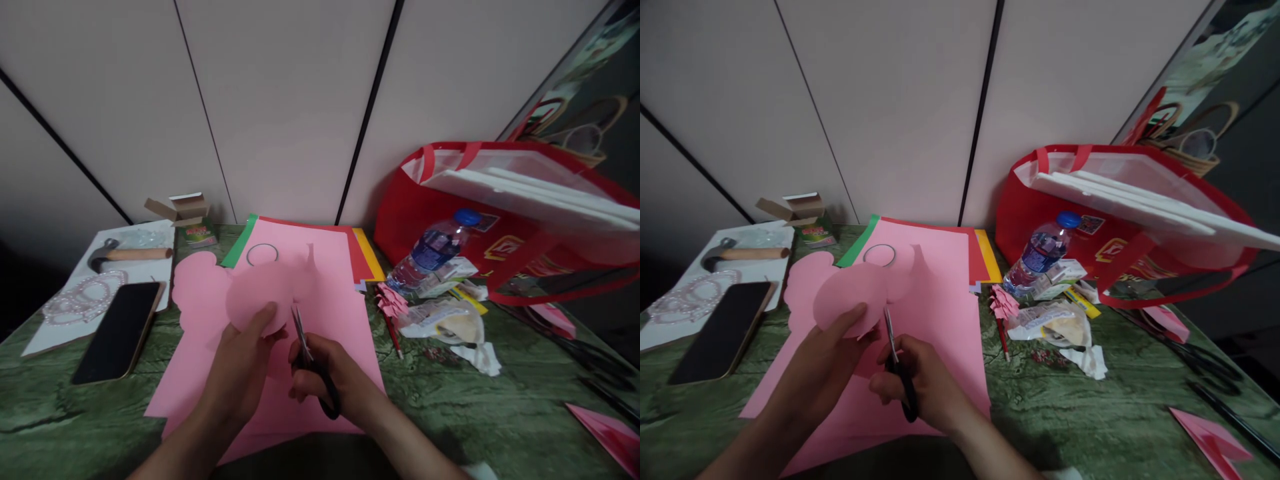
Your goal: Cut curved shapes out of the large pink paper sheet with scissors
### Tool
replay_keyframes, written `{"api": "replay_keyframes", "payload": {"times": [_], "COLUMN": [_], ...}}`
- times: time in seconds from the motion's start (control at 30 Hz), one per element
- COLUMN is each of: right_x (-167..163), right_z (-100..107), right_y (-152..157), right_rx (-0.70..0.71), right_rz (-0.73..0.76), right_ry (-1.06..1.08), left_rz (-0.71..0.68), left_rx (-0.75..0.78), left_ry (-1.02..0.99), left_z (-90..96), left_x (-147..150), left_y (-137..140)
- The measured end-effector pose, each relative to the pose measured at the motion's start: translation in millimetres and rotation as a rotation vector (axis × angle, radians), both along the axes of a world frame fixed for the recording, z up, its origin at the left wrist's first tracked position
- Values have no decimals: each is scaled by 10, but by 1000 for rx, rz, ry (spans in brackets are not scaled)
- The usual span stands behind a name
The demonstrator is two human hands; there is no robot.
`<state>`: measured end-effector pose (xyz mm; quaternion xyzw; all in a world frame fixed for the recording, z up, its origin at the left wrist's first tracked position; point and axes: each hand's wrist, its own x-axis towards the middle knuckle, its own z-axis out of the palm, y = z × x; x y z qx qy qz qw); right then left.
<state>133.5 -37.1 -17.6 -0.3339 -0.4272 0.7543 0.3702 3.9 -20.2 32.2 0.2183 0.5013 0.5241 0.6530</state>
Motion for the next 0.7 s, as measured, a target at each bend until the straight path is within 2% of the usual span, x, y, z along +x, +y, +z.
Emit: {"api": "replay_keyframes", "payload": {"times": [0.07, 0.2, 0.5, 0.7], "right_x": [-7, -15, 33, 52], "right_z": [4, 21, 66, 62], "right_y": [4, 12, 45, 56], "right_rx": [-1, -21, 67, 104], "right_rz": [-5, -10, -82, -41], "right_ry": [-7, 2, -3, 5], "left_rz": [15, -48, 3, 68], "left_rx": [-5, -12, -15, 69], "left_ry": [-14, -66, 78, 127], "left_z": [2, 28, -36, -69], "left_x": [4, 62, 168, 139], "left_y": [-4, -45, -132, -109]}}
